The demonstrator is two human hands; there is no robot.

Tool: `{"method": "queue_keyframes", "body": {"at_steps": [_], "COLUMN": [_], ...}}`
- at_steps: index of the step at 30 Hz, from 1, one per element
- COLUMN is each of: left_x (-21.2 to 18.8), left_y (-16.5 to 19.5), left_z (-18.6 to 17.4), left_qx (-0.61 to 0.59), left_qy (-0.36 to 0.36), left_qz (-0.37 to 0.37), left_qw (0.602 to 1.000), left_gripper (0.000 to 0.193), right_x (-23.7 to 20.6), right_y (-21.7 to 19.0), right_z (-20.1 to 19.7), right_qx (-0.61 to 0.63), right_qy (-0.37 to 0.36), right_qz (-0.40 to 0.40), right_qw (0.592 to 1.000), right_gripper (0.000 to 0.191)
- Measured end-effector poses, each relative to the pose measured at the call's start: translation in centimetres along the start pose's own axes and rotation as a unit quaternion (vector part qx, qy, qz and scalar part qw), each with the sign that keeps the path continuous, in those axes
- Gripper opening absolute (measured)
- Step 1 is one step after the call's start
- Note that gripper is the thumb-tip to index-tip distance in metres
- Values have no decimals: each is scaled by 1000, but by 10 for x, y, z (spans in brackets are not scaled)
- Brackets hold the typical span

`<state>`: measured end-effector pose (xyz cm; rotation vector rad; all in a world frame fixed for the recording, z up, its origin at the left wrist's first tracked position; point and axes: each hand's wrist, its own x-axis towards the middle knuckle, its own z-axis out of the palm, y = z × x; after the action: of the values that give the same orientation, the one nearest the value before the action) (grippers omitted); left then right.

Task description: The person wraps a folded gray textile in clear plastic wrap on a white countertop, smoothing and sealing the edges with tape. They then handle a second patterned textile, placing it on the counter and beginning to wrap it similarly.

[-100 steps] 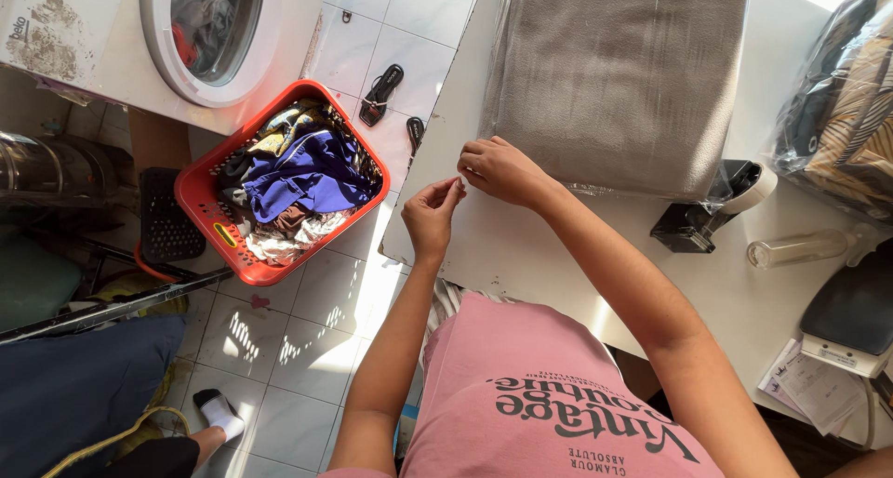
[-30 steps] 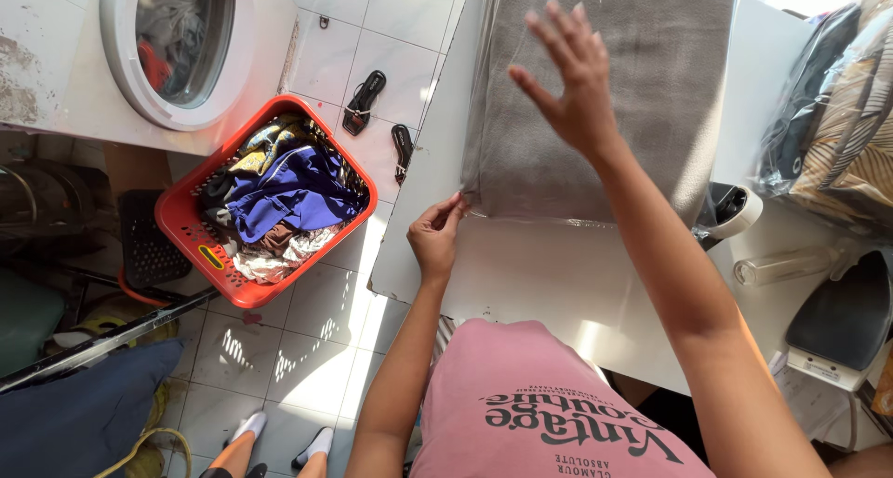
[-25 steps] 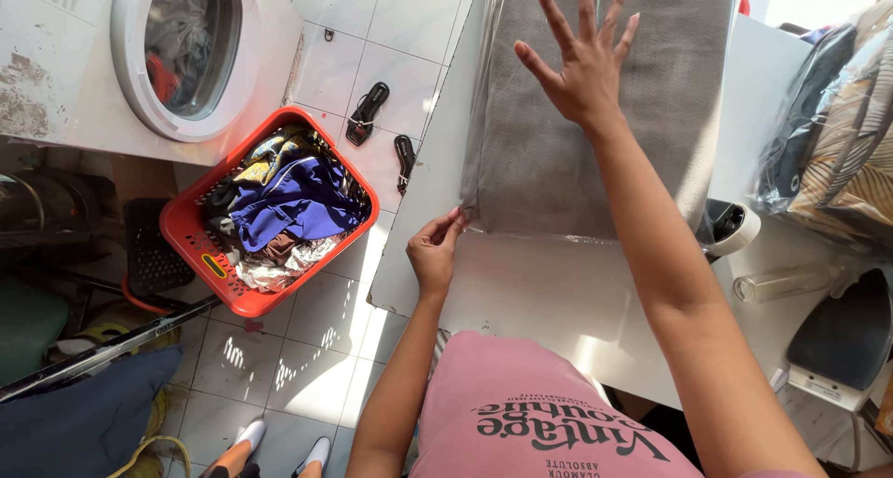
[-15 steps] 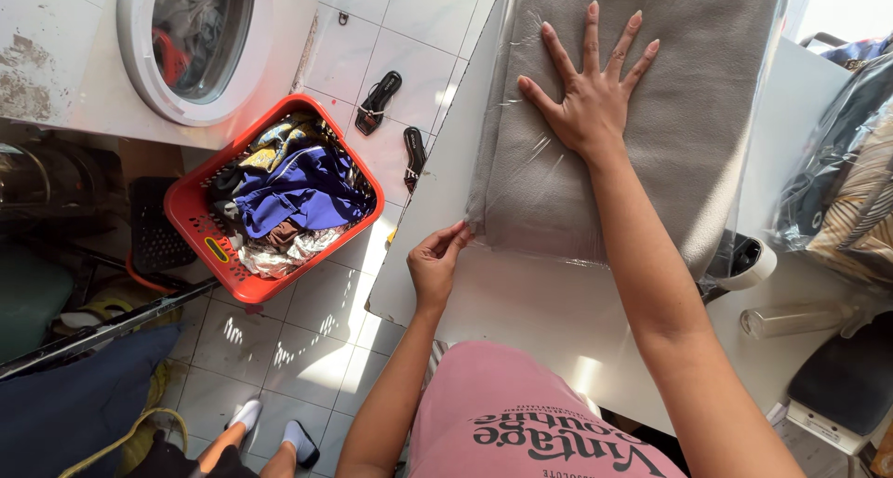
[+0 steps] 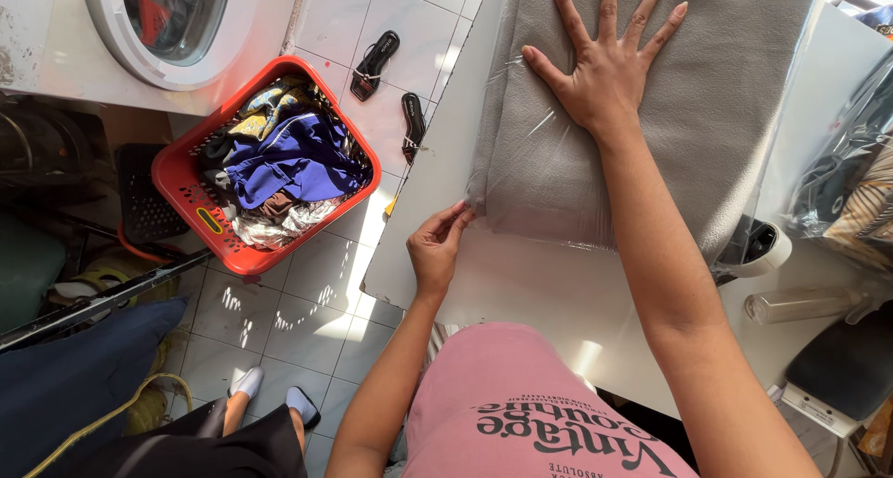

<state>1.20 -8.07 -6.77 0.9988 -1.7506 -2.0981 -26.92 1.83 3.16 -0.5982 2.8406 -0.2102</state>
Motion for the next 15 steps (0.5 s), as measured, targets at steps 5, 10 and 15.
{"method": "queue_keyframes", "body": {"at_steps": [5, 10, 15], "left_x": [-1, 58, 99], "left_y": [24, 52, 68], "left_z": [-2, 24, 84], "left_qx": [139, 221, 416], "left_qy": [16, -41, -109], "left_qz": [104, 266, 279], "left_qw": [985, 937, 859], "left_gripper": [37, 47, 88], "right_x": [-1, -3, -2], "right_y": [0, 1, 2], "right_z": [-1, 1, -2], "right_qx": [-4, -5, -13], "right_qy": [-3, 0, -5], "right_qz": [4, 4, 10], "right_qw": [1000, 1000, 1000], "right_gripper": [84, 85, 78]}}
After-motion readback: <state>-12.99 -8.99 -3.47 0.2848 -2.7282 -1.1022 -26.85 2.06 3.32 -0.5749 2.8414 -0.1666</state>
